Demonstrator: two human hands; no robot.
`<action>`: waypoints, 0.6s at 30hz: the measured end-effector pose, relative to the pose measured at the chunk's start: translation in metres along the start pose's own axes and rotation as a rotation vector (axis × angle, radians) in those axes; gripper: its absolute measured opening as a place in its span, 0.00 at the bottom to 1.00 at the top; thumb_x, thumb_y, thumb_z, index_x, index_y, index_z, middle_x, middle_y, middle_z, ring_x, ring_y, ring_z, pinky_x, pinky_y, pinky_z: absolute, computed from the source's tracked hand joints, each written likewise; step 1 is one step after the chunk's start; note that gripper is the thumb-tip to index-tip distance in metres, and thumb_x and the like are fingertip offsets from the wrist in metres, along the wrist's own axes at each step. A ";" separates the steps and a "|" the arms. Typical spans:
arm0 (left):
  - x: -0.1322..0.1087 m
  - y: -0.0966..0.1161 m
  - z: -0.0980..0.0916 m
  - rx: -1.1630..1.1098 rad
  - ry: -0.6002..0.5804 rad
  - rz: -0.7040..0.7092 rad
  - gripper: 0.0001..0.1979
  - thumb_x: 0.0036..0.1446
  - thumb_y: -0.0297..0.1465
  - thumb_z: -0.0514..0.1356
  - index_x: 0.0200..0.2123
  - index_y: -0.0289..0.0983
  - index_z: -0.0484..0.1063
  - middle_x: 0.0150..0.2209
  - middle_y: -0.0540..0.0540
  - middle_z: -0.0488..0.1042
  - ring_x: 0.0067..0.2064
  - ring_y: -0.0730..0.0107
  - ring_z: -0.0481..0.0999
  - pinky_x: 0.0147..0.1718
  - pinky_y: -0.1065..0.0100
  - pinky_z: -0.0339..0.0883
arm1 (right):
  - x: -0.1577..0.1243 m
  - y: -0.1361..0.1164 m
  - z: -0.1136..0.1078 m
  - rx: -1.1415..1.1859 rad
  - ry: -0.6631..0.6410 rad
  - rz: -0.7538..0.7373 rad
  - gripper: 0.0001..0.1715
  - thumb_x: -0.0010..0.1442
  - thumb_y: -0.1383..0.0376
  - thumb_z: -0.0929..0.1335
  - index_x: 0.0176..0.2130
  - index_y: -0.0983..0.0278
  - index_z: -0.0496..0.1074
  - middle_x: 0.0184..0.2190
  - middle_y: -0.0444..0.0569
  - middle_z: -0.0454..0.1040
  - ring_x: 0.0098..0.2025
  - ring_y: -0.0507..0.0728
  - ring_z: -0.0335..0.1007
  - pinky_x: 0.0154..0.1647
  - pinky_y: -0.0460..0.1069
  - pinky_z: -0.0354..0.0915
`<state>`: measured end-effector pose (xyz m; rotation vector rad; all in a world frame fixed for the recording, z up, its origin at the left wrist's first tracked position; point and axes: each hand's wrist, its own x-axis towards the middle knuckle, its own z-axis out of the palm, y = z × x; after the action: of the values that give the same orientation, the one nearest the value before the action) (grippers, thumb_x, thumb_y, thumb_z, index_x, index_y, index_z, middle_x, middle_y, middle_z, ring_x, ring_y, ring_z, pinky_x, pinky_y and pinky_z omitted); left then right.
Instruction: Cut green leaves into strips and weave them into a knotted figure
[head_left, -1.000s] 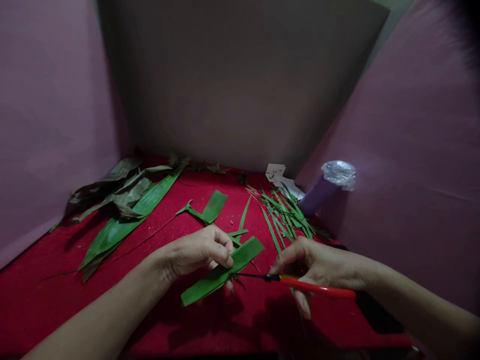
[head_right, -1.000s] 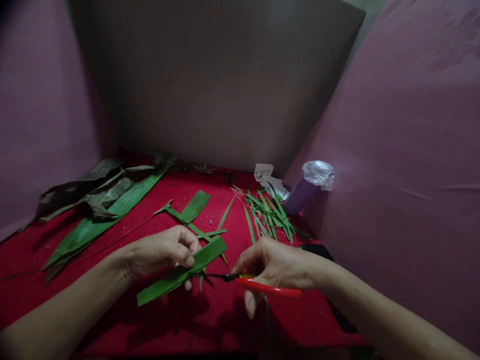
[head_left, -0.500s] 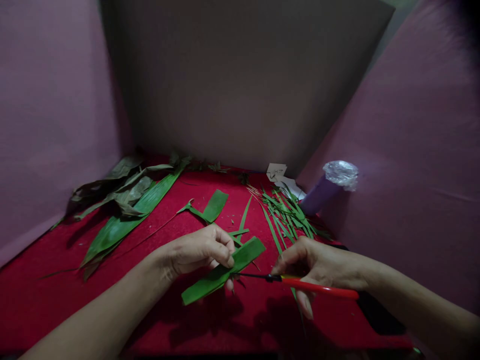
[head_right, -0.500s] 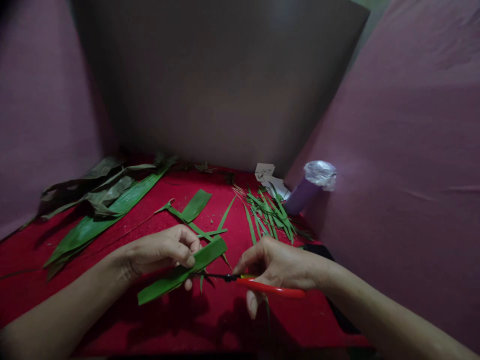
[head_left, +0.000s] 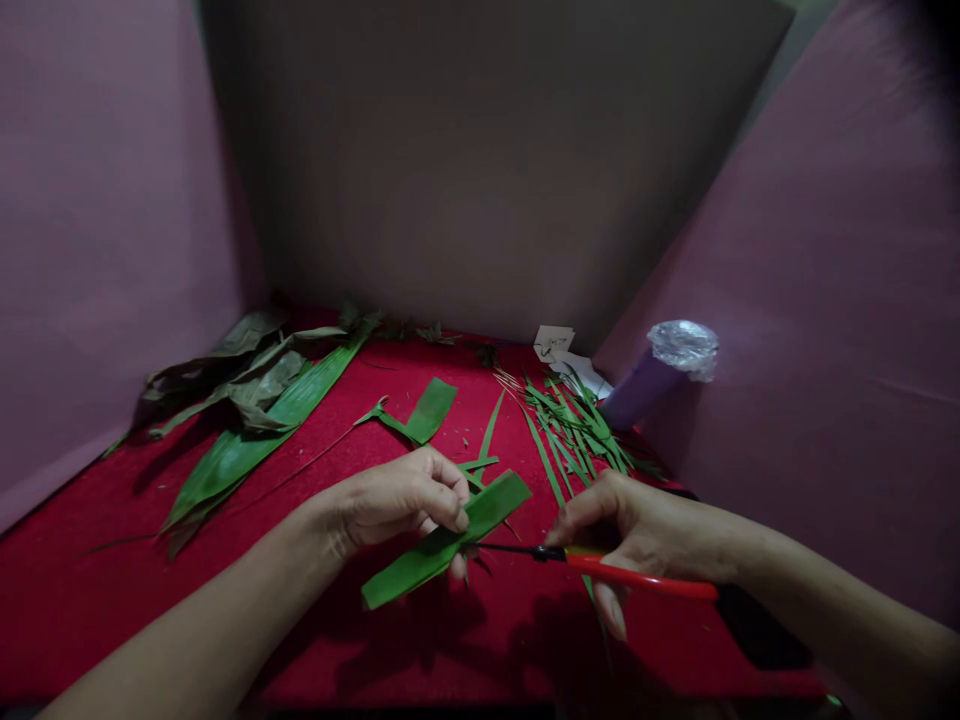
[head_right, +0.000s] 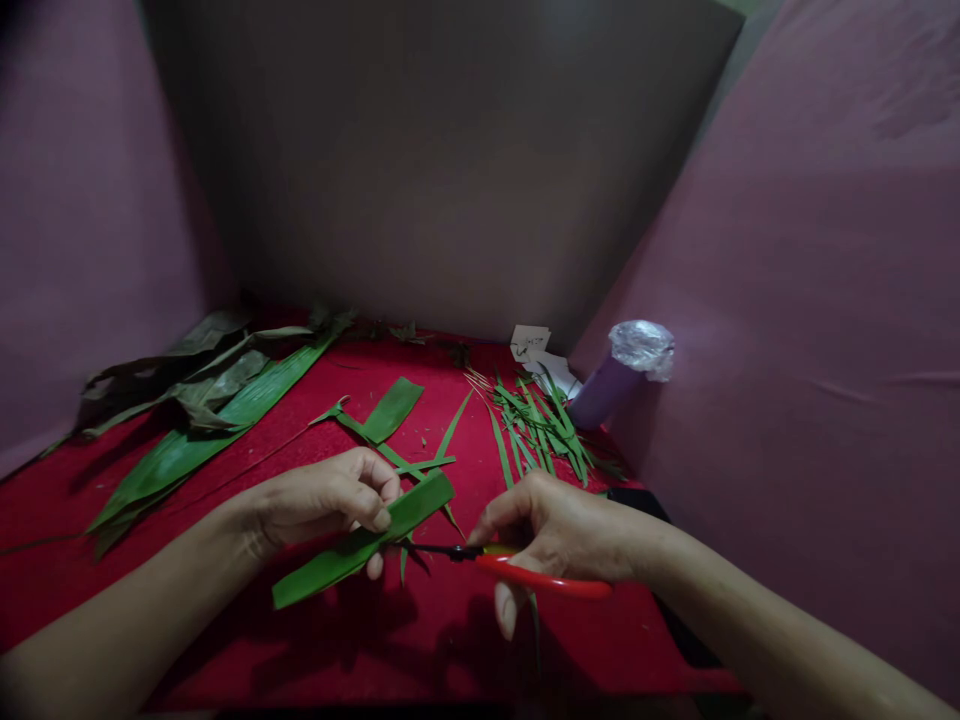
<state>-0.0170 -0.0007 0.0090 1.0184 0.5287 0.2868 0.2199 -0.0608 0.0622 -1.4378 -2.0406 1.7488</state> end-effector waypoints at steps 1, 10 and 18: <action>0.000 0.000 0.000 0.003 -0.001 0.000 0.04 0.37 0.21 0.57 0.17 0.34 0.66 0.13 0.53 0.66 0.18 0.66 0.74 0.13 0.75 0.56 | 0.000 0.000 0.000 -0.016 0.008 -0.003 0.13 0.51 0.59 0.70 0.31 0.68 0.74 0.15 0.41 0.69 0.19 0.47 0.62 0.23 0.42 0.58; 0.001 -0.001 0.000 0.021 -0.001 -0.003 0.04 0.37 0.21 0.57 0.17 0.34 0.66 0.12 0.53 0.66 0.18 0.65 0.74 0.12 0.76 0.55 | -0.002 -0.005 -0.002 -0.150 0.056 -0.022 0.10 0.49 0.62 0.70 0.30 0.67 0.76 0.16 0.39 0.62 0.18 0.45 0.52 0.19 0.40 0.53; 0.003 -0.002 -0.001 0.025 0.013 -0.012 0.04 0.36 0.21 0.58 0.16 0.33 0.66 0.11 0.53 0.66 0.17 0.64 0.74 0.10 0.76 0.55 | -0.003 -0.012 -0.002 -0.193 0.052 -0.039 0.12 0.49 0.62 0.69 0.30 0.69 0.75 0.16 0.40 0.60 0.19 0.46 0.52 0.19 0.40 0.53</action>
<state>-0.0144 0.0003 0.0062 1.0384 0.5512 0.2771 0.2156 -0.0607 0.0744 -1.4648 -2.2461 1.5197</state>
